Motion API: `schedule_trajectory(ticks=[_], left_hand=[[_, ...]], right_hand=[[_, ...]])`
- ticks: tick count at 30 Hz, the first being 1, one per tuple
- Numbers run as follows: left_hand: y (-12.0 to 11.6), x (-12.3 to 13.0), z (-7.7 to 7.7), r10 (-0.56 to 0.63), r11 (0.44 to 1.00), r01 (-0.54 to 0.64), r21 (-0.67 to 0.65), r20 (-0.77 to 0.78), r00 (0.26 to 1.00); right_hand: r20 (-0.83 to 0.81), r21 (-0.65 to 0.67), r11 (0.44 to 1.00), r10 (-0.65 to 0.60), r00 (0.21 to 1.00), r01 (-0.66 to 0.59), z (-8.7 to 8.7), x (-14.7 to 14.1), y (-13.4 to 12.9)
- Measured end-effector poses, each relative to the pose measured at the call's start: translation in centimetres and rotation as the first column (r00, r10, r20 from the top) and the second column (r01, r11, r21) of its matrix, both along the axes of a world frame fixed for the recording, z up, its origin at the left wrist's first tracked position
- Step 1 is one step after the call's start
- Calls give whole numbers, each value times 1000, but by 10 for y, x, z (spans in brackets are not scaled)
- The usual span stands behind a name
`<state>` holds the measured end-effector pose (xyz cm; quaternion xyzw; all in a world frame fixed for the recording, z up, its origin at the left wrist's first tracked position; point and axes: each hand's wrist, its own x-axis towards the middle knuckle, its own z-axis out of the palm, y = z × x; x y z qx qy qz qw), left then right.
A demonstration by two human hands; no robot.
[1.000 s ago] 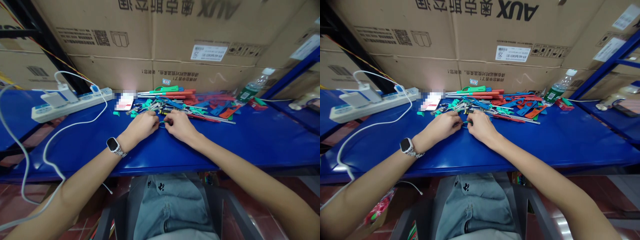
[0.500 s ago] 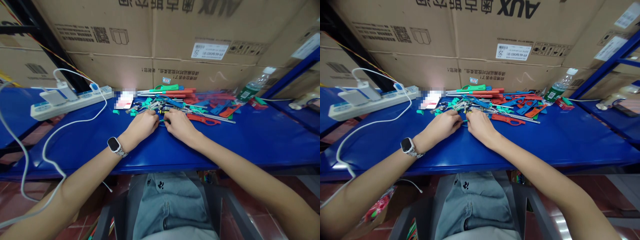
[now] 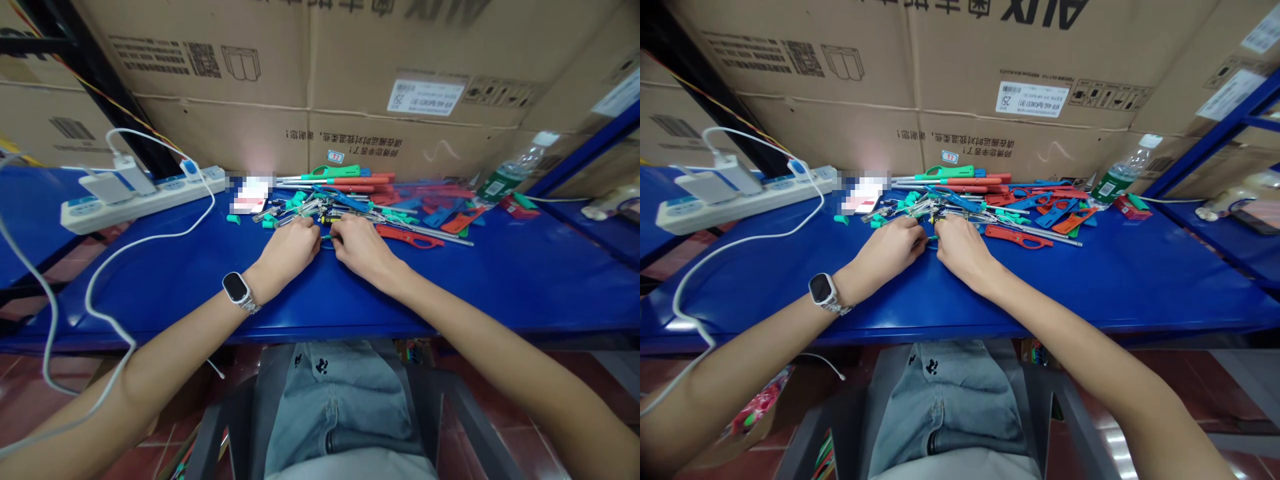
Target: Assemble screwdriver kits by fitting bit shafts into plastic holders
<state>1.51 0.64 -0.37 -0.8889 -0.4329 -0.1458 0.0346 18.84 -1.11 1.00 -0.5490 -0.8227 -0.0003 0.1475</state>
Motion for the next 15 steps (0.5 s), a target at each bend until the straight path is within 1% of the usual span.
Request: schedule_trajectory(ticks=[3,6,11,15], left_hand=[[0,0,2,-3,1000,2,-7,-30,1000],[0,-1,1,-6,1000,6,-13,-27,1000],[0,-1,1,-25,1000,25,1,-23,999],[-1,1,3,-3,1000,2,-11,-43,999]], right_hand=[[54,12,1000,-7,999,6,3,-2,-1],[90,23,1000,-16,996,14,7,-3,-1],[153,-29,999,-15,988,19,16,-5,1],[190,-44,999,12,982,-4,21,-10,2]])
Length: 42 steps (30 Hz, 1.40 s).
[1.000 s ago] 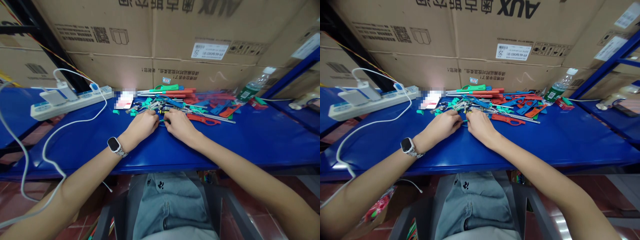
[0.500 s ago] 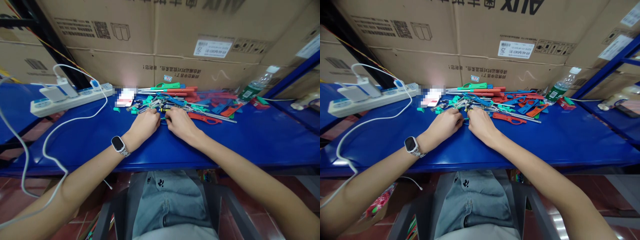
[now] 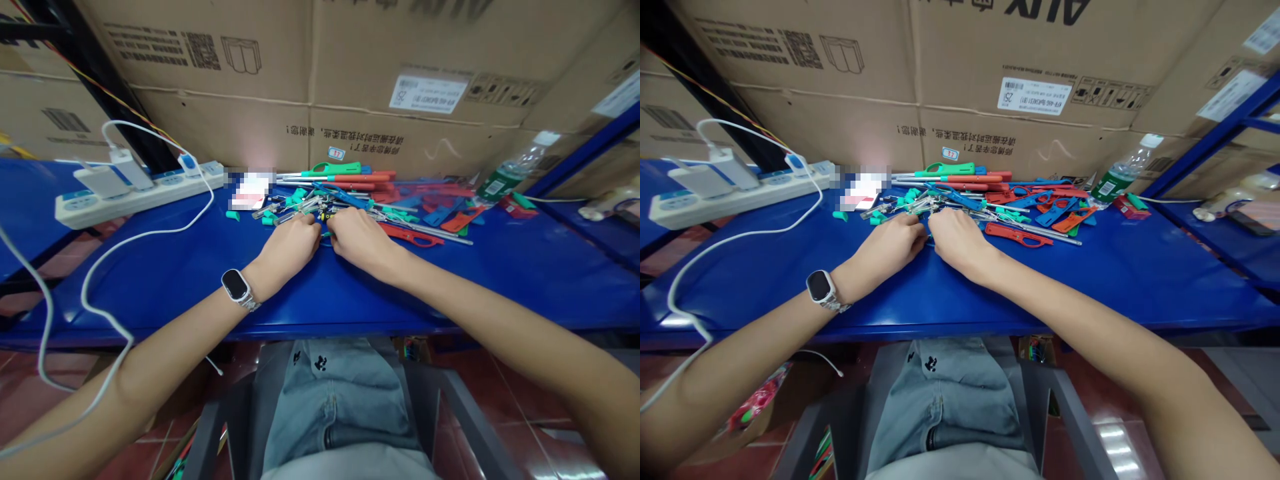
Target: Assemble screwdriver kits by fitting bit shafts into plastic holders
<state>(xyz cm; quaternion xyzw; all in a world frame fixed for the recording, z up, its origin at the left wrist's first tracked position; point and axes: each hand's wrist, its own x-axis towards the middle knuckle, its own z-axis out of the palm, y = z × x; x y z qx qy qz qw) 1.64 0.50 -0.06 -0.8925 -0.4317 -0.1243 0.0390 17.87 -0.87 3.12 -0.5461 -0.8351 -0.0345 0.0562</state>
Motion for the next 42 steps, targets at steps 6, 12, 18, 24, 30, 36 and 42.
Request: schedule_trajectory(ticks=[6,12,18,24,30,36,42], left_hand=[[-4,3,5,19,1000,-19,1,-36,999],[-7,4,8,49,999,-50,-10,-78,996],[-2,0,9,55,998,-56,-20,-59,997],[7,1,19,-37,999,33,-31,-149,988],[16,9,20,-109,993,115,28,-151,982],[18,13,18,-84,996,83,-13,-158,984],[9,9,7,-35,999,41,29,-170,985]], right_hand=[[23,0,1000,-29,999,29,-1,1,-3],[43,-5,1000,-20,999,20,-1,1,-4],[-61,34,999,22,998,-20,-12,12,-1],[-317,37,999,10,948,2,-24,28,6],[-336,38,999,5,942,8,-23,29,9],[-342,30,999,-27,939,39,-23,28,10],[-364,16,999,-42,930,51,-24,25,9]])
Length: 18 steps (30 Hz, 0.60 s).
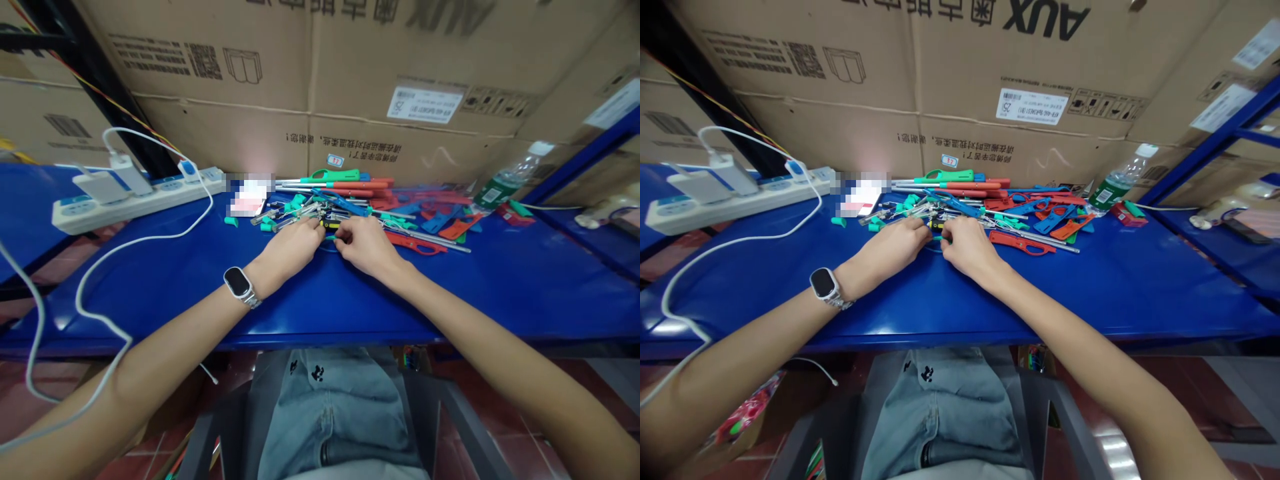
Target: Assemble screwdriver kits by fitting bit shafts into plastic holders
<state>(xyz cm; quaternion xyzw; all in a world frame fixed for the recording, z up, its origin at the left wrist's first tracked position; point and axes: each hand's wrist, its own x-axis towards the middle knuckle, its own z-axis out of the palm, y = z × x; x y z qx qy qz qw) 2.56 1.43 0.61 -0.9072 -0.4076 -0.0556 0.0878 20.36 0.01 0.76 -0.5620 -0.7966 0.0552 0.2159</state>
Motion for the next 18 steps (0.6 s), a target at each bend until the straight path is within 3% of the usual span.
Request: schedule_trajectory(ticks=[7,18], left_hand=[[-2,-1,-5,28,999,-29,18,41,999],[1,-5,-12,-30,997,25,71,65,997]], right_hand=[[-32,-22,995,94,995,-95,0,3,2],[72,-4,998,58,996,-58,4,-1,-1]])
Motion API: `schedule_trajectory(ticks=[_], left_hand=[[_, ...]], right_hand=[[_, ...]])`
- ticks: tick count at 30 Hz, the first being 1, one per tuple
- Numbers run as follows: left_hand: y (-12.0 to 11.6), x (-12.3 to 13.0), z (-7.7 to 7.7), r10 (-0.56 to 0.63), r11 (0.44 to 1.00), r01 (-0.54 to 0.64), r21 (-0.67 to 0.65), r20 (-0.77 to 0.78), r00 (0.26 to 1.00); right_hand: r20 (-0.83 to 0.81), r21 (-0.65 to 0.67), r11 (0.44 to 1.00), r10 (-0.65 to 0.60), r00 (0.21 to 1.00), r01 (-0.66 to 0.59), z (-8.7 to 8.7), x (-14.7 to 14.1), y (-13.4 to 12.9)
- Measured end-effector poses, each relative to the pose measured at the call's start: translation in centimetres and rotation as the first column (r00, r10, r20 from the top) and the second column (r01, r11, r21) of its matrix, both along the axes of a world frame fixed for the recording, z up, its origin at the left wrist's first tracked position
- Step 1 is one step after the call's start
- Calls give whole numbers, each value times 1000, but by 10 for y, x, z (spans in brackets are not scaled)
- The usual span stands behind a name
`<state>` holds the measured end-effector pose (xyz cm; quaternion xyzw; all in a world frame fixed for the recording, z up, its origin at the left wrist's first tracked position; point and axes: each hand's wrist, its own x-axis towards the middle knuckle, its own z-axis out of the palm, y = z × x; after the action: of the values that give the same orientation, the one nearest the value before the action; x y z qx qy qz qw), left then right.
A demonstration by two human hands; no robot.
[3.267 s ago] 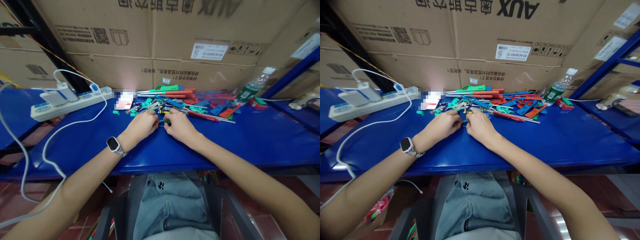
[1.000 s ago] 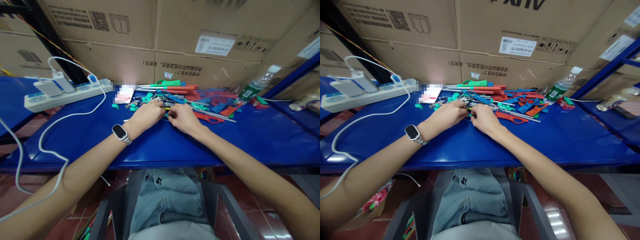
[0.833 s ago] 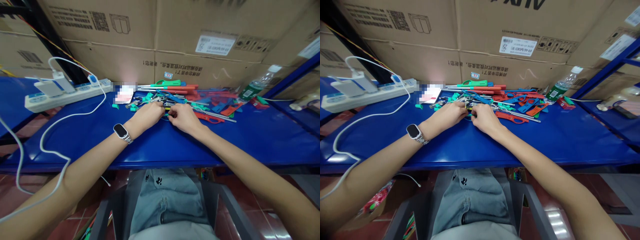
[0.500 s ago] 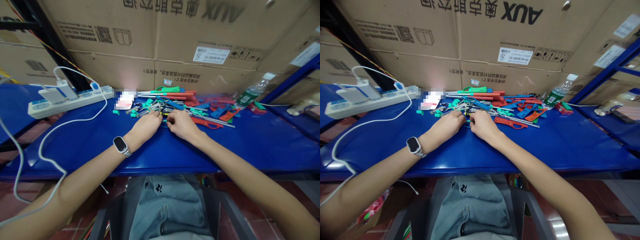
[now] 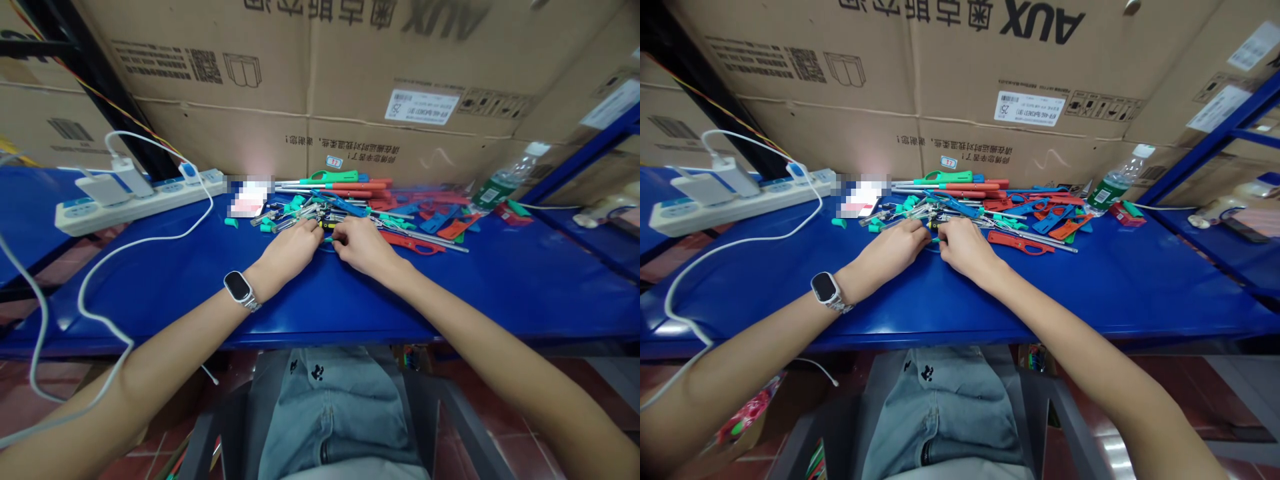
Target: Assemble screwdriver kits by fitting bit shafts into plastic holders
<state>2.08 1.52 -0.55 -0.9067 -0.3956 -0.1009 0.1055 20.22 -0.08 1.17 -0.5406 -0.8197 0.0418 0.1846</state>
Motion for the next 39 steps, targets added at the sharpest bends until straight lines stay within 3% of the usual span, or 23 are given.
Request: schedule_trajectory(ticks=[7,15,20,25,39], left_hand=[[-1,0,-1,5,1000,-5,-5,-4,1000],[-3,2,-2,-11,1000,11,6,-5,1000],[-2,1,-4,-23,1000,23,-3,1,1000],[-1,0,-6,-52,999,51,11,41,998],[-1,0,-5,-45,999,44,21,42,998]], right_hand=[[-6,-37,999,-35,999,35,1,-1,1],[135,-24,998,-56,989,60,10,-6,-4],[192,-31,999,0,981,6,16,-4,-3],[183,-11,999,35,982,-34,16,-3,-4],[216,-13,999,-39,976,43,11,-8,-8]])
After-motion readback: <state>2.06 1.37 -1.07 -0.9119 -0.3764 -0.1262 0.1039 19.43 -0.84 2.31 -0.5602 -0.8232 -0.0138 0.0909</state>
